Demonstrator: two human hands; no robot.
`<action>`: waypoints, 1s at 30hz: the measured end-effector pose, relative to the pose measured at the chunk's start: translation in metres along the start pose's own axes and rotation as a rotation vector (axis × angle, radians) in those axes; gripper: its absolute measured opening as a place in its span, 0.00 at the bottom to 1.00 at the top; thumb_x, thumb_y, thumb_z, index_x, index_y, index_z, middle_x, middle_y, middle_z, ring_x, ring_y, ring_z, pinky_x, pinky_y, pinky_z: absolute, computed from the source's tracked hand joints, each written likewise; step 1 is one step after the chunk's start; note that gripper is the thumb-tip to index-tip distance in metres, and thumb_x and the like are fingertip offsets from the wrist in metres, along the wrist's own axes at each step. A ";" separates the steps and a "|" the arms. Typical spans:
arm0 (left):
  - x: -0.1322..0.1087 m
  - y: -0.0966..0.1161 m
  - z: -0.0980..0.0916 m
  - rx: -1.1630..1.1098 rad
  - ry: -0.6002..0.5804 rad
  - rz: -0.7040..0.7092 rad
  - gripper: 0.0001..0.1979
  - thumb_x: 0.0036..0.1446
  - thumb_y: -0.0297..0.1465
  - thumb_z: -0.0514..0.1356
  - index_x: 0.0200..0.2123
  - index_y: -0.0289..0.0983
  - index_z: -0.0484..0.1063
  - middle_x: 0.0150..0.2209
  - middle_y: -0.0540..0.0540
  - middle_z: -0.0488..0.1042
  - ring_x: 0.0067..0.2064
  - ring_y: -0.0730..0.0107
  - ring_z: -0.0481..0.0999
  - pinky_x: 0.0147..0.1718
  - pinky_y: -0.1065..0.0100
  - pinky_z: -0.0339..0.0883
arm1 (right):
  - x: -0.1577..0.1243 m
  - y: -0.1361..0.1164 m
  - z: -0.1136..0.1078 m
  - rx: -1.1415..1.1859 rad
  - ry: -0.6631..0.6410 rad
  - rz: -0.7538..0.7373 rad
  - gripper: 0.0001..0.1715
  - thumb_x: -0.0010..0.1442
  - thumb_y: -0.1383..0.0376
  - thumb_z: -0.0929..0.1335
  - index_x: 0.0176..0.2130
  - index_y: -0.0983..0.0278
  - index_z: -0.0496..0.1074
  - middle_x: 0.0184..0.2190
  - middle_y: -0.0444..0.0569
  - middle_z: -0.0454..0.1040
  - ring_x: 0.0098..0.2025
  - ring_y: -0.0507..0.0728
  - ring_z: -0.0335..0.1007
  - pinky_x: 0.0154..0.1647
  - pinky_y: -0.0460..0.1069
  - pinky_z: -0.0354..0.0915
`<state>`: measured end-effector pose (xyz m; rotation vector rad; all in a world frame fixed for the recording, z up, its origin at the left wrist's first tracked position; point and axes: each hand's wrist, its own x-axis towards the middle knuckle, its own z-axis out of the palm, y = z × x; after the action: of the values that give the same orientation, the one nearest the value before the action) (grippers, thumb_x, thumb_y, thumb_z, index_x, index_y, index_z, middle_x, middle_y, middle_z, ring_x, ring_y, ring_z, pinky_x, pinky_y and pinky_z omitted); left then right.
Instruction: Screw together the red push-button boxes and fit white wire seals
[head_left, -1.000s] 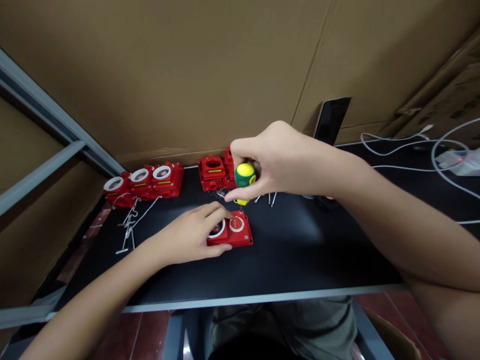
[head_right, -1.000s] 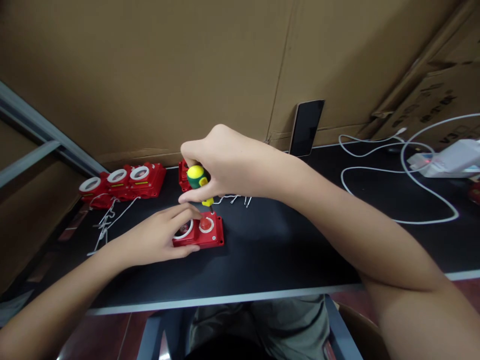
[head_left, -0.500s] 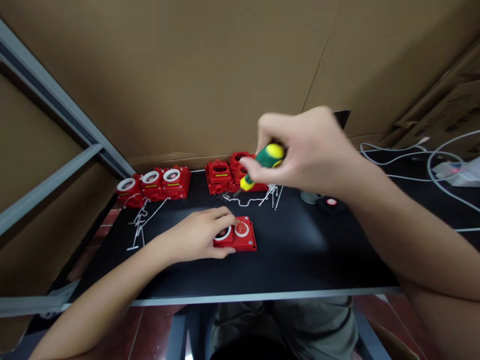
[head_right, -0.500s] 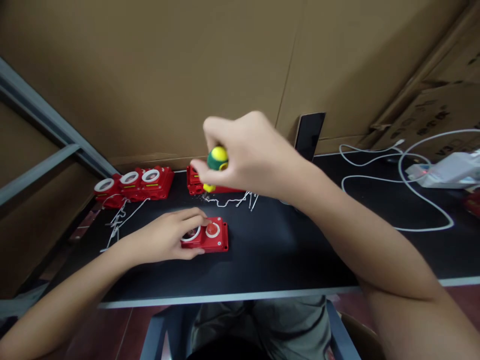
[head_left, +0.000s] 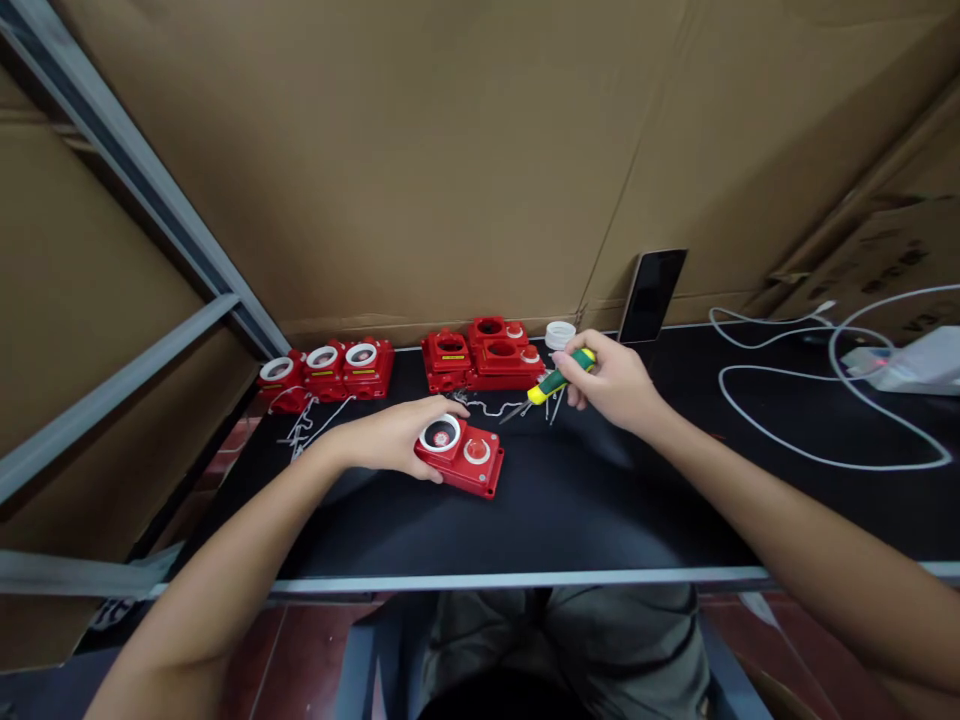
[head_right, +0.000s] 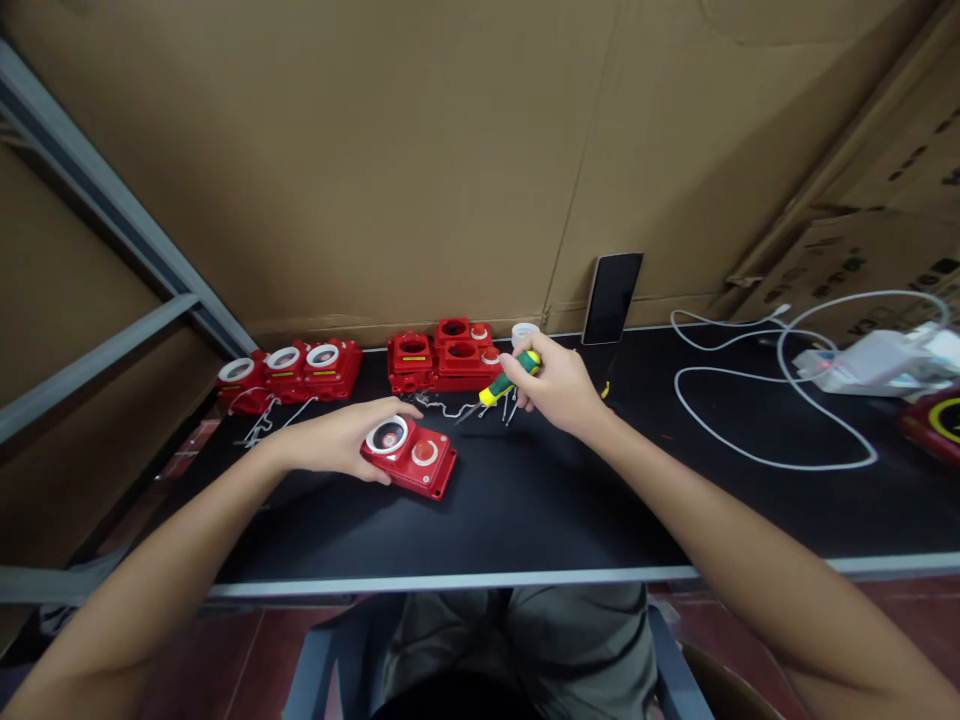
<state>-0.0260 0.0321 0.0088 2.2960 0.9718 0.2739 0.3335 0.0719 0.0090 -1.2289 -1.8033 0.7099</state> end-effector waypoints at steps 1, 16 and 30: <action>0.000 -0.003 -0.002 -0.018 0.003 -0.010 0.47 0.53 0.37 0.84 0.73 0.42 0.73 0.73 0.35 0.79 0.72 0.42 0.82 0.74 0.45 0.75 | -0.002 0.005 0.001 0.023 -0.032 0.016 0.33 0.65 0.30 0.72 0.39 0.54 0.66 0.19 0.44 0.77 0.19 0.60 0.76 0.27 0.55 0.71; 0.004 -0.005 -0.011 -0.222 0.007 -0.100 0.36 0.63 0.44 0.74 0.70 0.40 0.70 0.67 0.37 0.84 0.62 0.49 0.88 0.62 0.54 0.82 | -0.015 0.025 0.027 -0.050 -0.440 -0.163 0.20 0.62 0.51 0.79 0.44 0.59 0.75 0.39 0.52 0.85 0.41 0.61 0.84 0.47 0.56 0.79; 0.002 0.001 -0.018 -0.202 -0.103 -0.070 0.31 0.70 0.53 0.73 0.65 0.41 0.77 0.64 0.40 0.84 0.65 0.48 0.84 0.65 0.54 0.78 | -0.021 0.018 0.023 -0.257 -0.598 -0.334 0.12 0.72 0.61 0.73 0.53 0.62 0.81 0.48 0.56 0.81 0.49 0.63 0.80 0.55 0.58 0.76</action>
<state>-0.0311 0.0411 0.0232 2.0681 0.9265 0.2121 0.3263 0.0586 -0.0237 -0.8805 -2.5854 0.7115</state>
